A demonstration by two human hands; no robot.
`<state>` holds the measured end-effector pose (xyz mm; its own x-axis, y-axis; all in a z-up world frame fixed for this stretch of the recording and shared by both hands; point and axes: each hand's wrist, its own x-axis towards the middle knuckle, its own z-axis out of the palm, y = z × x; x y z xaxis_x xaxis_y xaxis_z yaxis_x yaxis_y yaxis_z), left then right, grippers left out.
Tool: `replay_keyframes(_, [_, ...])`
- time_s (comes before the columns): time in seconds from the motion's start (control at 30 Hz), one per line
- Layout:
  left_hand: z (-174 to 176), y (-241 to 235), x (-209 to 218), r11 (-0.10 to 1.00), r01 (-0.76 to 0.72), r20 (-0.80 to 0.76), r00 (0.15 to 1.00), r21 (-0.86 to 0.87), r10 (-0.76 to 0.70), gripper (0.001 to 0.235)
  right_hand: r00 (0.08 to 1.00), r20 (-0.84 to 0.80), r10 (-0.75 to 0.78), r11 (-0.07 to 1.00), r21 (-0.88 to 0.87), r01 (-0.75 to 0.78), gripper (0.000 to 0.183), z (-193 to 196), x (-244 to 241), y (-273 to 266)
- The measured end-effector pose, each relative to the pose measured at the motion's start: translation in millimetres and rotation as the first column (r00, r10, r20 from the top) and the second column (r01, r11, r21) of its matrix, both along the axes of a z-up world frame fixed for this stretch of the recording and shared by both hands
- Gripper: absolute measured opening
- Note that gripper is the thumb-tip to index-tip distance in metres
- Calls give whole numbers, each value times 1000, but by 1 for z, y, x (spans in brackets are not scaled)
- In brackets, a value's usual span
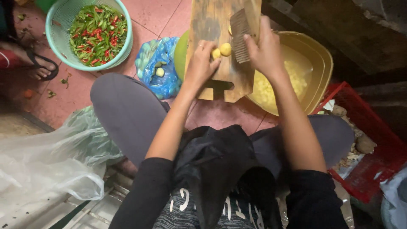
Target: Slicing potatoes using a wavy-edge vegetable slicer on a wooden board while sitting on the floor.
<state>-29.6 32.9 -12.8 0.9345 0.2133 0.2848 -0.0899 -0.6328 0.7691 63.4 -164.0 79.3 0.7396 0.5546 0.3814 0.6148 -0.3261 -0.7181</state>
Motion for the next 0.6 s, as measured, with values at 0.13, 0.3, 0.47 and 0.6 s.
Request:
replay_keyframes(0.13, [4,-7,-9,997,-74,212,975,24,67,44,998,20,-56,990,-131,58,30,-14,-12,16])
replay_keyframes(0.3, [10,-3,-13,988,-81,158,982,-134,102,29,999,-48,0,992,-129,-6,32,-11,-21,36])
replay_keyframes(0.47, [4,0,-9,987,-33,223,972,-156,68,25,999,34,16,973,-230,-7,33,-27,-9,54])
replay_keyframes(0.6, [-1,1,-7,989,-28,230,971,-147,62,25,998,-48,-48,897,-442,22,31,-20,-13,72])
